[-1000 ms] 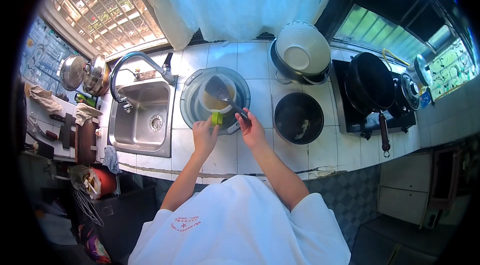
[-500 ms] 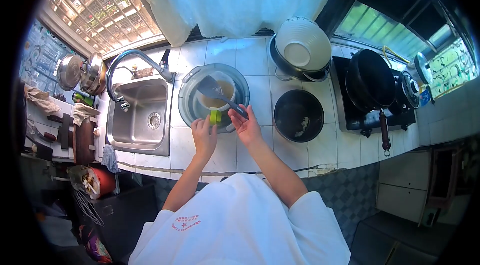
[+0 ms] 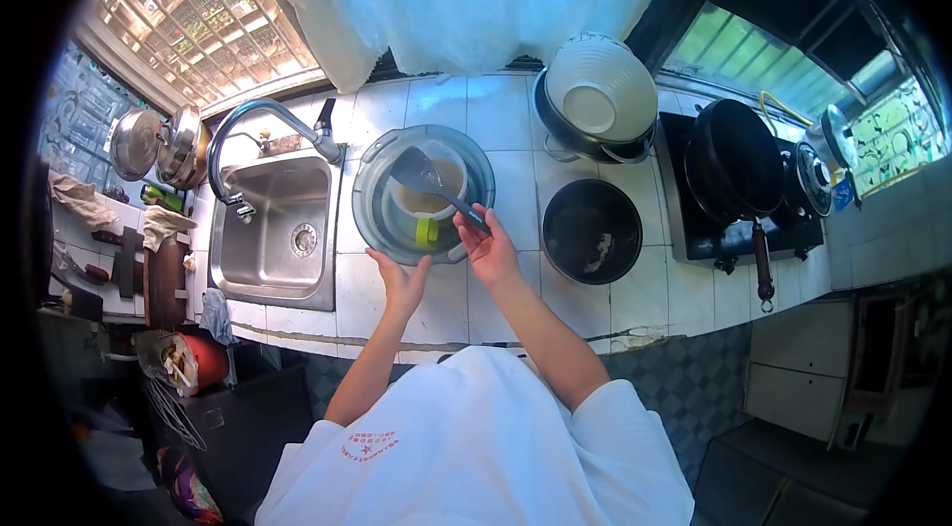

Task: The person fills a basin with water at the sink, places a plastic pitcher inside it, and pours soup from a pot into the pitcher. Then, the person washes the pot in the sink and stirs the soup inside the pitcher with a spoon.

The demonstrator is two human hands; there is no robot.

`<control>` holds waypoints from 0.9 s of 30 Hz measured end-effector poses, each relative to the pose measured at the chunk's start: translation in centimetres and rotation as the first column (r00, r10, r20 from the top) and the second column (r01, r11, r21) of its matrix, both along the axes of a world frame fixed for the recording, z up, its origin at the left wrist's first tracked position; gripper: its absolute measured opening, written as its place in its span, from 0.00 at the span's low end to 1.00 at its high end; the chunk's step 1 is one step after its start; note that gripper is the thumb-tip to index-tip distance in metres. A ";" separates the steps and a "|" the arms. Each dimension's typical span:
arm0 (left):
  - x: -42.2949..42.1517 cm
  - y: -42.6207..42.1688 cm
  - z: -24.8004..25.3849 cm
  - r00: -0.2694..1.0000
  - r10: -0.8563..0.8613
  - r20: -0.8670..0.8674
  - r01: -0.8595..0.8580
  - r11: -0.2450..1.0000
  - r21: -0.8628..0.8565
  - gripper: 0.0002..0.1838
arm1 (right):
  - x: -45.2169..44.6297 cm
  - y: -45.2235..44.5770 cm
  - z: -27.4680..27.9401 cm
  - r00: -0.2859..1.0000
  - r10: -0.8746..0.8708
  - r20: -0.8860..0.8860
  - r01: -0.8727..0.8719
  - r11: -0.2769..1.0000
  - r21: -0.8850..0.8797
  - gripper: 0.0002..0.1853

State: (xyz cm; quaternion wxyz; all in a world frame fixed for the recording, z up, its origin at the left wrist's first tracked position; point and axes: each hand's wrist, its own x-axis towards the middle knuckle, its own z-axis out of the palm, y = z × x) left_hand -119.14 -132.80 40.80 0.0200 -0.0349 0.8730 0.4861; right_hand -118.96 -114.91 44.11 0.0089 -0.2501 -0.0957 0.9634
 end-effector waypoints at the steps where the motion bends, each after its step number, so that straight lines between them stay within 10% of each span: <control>1: -0.3 0.0 0.0 0.998 -0.037 -0.043 0.035 0.998 -0.047 0.63 | -0.2 0.0 0.1 1.000 0.001 -0.004 -0.001 1.000 -0.003 0.15; 27: -9.7 6.0 0.4 0.994 -0.099 -0.052 0.084 0.970 -0.226 0.67 | -7.2 5.2 0.5 0.986 -0.158 -0.057 0.155 0.987 -0.049 0.16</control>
